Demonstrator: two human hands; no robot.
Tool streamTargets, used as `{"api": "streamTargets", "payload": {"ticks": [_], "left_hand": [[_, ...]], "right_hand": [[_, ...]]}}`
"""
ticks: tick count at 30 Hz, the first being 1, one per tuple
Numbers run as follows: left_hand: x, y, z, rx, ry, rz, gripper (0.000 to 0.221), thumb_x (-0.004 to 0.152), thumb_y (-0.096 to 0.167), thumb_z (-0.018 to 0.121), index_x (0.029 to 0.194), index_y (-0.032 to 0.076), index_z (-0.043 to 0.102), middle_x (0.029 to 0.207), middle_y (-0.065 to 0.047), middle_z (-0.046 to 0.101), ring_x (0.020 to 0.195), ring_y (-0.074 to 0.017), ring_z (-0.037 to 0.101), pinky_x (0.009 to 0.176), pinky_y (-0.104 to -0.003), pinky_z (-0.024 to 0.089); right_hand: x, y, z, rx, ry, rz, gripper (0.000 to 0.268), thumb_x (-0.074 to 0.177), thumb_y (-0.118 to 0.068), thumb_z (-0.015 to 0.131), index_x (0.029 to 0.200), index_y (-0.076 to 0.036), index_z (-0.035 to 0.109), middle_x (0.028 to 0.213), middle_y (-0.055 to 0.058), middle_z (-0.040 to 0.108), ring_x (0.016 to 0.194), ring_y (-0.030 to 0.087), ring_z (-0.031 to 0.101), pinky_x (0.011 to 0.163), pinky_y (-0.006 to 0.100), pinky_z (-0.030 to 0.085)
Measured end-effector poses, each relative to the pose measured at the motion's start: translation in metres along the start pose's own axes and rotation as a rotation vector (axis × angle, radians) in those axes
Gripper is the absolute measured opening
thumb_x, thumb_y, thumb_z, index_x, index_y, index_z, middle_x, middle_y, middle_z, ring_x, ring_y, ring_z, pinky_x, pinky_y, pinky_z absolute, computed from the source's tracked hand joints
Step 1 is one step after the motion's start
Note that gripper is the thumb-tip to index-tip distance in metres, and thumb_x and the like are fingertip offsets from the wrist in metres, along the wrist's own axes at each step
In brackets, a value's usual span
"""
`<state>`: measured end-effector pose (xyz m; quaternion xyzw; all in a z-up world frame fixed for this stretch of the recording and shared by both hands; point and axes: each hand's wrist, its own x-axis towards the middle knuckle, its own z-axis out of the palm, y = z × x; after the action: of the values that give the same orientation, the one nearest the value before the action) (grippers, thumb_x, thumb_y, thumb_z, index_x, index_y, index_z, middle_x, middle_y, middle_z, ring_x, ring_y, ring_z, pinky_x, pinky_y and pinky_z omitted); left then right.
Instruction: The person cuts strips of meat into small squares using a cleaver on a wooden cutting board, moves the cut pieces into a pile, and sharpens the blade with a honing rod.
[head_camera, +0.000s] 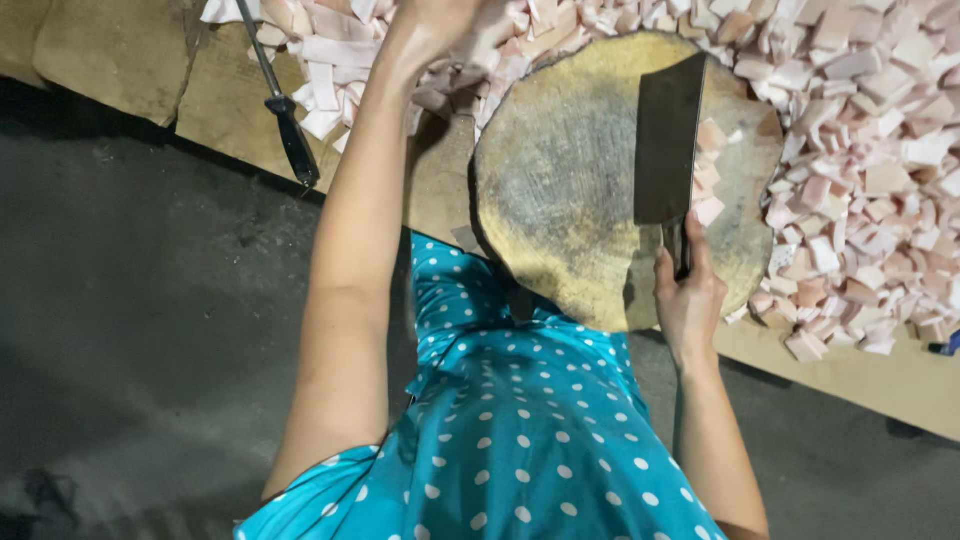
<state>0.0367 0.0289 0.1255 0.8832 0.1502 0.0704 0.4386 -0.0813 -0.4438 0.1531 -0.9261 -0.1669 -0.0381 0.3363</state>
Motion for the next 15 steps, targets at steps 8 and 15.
{"api": "streamTargets", "payload": {"ticks": [8, 15], "left_hand": [[-0.122, 0.082, 0.055, -0.674, -0.553, 0.024, 0.026, 0.107, 0.014, 0.048, 0.127, 0.004, 0.062, 0.092, -0.008, 0.07, 0.072, -0.0096, 0.067, 0.065, -0.025, 0.059], [-0.182, -0.001, 0.144, -0.058, 0.058, 0.286, 0.024, 0.099, 0.018, 0.065, 0.116, 0.0, 0.064, 0.099, -0.023, 0.074, 0.091, -0.0382, 0.072, 0.077, -0.044, 0.057]], "right_hand": [[0.006, -0.001, -0.008, 0.219, -0.13, 0.077, 0.067, 0.096, -0.006, 0.07, 0.157, -0.011, 0.042, 0.096, 0.019, 0.073, 0.076, 0.023, 0.072, 0.068, 0.036, 0.056], [-0.003, -0.025, -0.017, 0.115, -0.136, 0.1, 0.06, 0.1, -0.007, 0.069, 0.157, -0.015, 0.05, 0.089, 0.018, 0.074, 0.064, 0.021, 0.068, 0.063, 0.037, 0.054]]}}
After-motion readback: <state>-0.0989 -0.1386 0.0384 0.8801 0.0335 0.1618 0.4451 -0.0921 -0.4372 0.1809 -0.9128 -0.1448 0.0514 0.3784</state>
